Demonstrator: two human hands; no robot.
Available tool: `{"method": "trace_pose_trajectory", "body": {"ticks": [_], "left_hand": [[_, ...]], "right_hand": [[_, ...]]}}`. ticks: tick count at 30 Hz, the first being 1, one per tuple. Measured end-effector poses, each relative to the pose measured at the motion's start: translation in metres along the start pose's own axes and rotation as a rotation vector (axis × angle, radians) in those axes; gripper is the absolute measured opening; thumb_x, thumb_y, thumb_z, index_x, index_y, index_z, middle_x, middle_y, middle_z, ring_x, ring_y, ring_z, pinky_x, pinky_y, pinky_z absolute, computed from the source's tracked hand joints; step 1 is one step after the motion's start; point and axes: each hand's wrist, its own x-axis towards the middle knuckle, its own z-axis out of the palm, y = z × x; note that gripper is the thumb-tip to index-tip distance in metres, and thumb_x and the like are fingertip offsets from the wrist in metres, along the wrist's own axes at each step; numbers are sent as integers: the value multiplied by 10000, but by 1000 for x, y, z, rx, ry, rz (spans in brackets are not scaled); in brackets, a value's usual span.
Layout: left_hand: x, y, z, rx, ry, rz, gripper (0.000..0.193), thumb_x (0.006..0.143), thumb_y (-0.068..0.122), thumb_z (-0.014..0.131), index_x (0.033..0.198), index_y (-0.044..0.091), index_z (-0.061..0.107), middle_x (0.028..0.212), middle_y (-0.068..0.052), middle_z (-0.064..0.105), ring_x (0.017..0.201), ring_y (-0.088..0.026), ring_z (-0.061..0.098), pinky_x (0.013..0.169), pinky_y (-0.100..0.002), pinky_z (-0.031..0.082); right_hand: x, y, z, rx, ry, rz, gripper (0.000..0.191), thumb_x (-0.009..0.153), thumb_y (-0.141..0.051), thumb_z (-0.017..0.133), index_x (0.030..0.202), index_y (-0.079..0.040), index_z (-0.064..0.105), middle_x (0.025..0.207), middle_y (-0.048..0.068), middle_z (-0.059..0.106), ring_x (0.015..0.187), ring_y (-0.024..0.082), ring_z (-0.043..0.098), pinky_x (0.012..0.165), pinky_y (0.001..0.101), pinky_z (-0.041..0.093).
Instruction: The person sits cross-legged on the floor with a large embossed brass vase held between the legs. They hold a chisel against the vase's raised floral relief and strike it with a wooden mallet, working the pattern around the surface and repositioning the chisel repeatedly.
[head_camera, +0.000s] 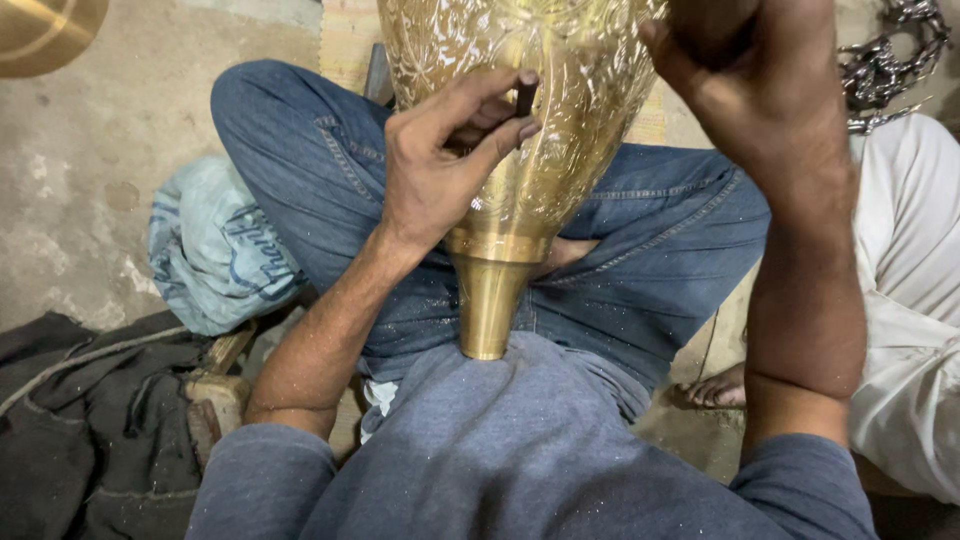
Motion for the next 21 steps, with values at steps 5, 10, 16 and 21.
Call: {"method": "trace_pose_trajectory", "body": {"ticks": [5,10,16,21], "left_hand": [[0,-1,-2,12,-15,-20,380,993,103,812,1330,45,648,1069,-97,782,948,-170,805,840,-300,707],[-2,1,-3,23,-48,-9,385,997,92,810,1346,47,655,1121,-106,779,985,-178,804,860,-298,706],[-4,3,-3,4,-21,31,386,1011,83,810,1357,57,641,1244,-132,741,1081,-204,789,925,-316,706],[-2,1,-1,-23,19,-11,385,1013,66,790,1367,59,639,1202,-104,756,1038,-177,799,900,-295,707]], "right_hand": [[-12,20,3,-197,-20,-106,202,984,-93,780,1088,-9,629,943,85,657,823,228,685,735,362,537],[-10,27,-5,-180,-143,-77,108,985,-43,753,1035,-55,657,938,68,689,846,209,699,750,341,530],[-8,10,-5,-382,-66,-172,244,940,-64,866,1102,-38,685,953,128,706,870,299,699,776,421,522],[-13,16,1,-182,-20,-147,301,953,-22,820,1164,22,611,1063,182,691,970,334,696,838,408,536]]}}
